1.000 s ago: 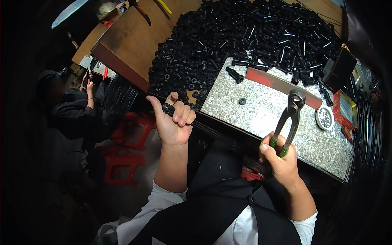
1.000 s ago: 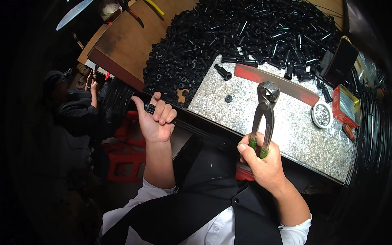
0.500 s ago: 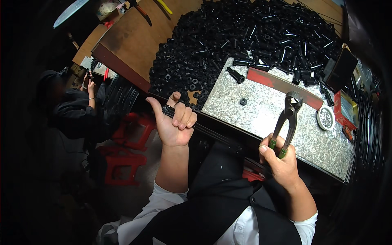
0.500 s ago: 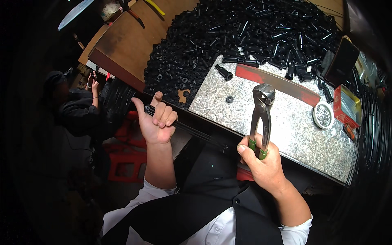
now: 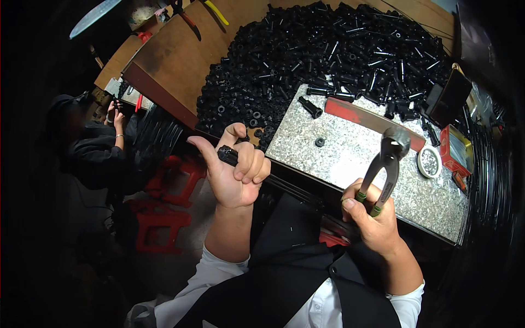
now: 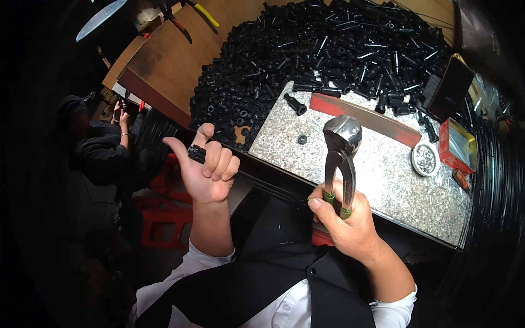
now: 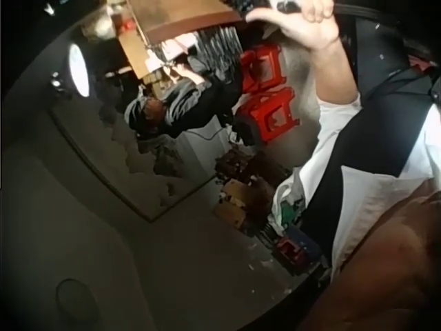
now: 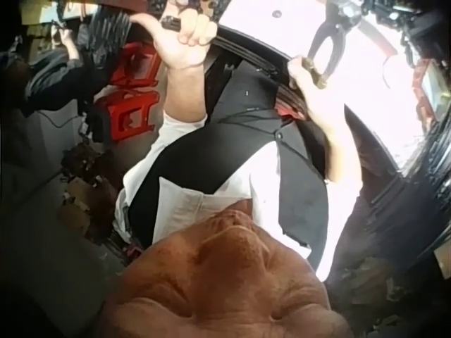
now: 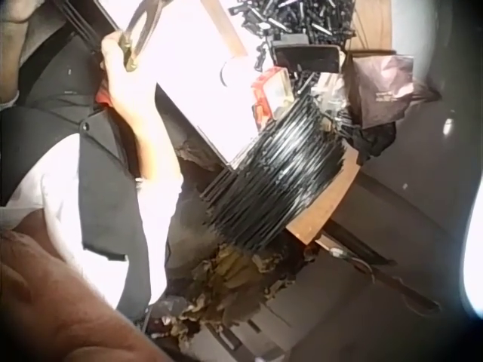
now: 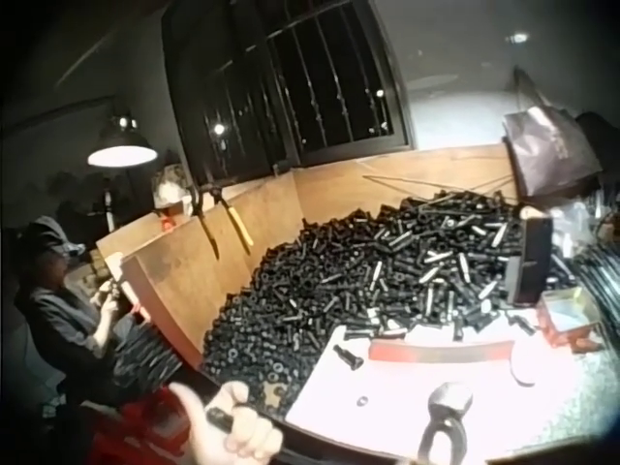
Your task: Assembling black wire bundles into connectors using pliers and a measurement guide.
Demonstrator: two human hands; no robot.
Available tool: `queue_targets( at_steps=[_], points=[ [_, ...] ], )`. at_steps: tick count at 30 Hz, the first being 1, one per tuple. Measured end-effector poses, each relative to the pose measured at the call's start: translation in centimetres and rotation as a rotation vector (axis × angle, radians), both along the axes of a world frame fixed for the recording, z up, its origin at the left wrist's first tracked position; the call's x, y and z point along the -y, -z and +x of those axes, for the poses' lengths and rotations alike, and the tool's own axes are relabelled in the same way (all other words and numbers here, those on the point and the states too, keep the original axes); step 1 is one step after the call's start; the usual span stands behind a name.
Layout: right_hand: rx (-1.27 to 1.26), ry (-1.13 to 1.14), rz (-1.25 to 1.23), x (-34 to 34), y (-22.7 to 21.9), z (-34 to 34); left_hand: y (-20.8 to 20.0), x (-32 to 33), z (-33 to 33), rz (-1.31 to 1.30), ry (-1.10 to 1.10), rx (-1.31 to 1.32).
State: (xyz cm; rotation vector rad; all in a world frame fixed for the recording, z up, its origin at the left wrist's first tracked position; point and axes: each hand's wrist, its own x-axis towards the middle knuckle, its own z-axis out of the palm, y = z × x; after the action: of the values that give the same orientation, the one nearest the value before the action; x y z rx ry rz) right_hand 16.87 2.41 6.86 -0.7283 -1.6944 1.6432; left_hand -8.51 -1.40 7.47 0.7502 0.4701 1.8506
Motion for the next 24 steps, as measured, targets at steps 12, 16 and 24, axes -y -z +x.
queue_targets(
  at_steps=[12,16,24],
  points=[
    [-0.14,-0.032,0.292,-0.2,-1.2,-0.4,1.5,0.8,9.4,-0.068,-0.015,-0.669],
    [-0.091,-0.047,0.42,0.1,-1.9,0.0,3.2,1.0,10.6,0.012,-0.001,-0.66],
    [-0.032,0.034,0.541,0.4,-0.1,1.1,3.2,0.9,10.9,0.023,-0.027,-0.81]
  ],
)
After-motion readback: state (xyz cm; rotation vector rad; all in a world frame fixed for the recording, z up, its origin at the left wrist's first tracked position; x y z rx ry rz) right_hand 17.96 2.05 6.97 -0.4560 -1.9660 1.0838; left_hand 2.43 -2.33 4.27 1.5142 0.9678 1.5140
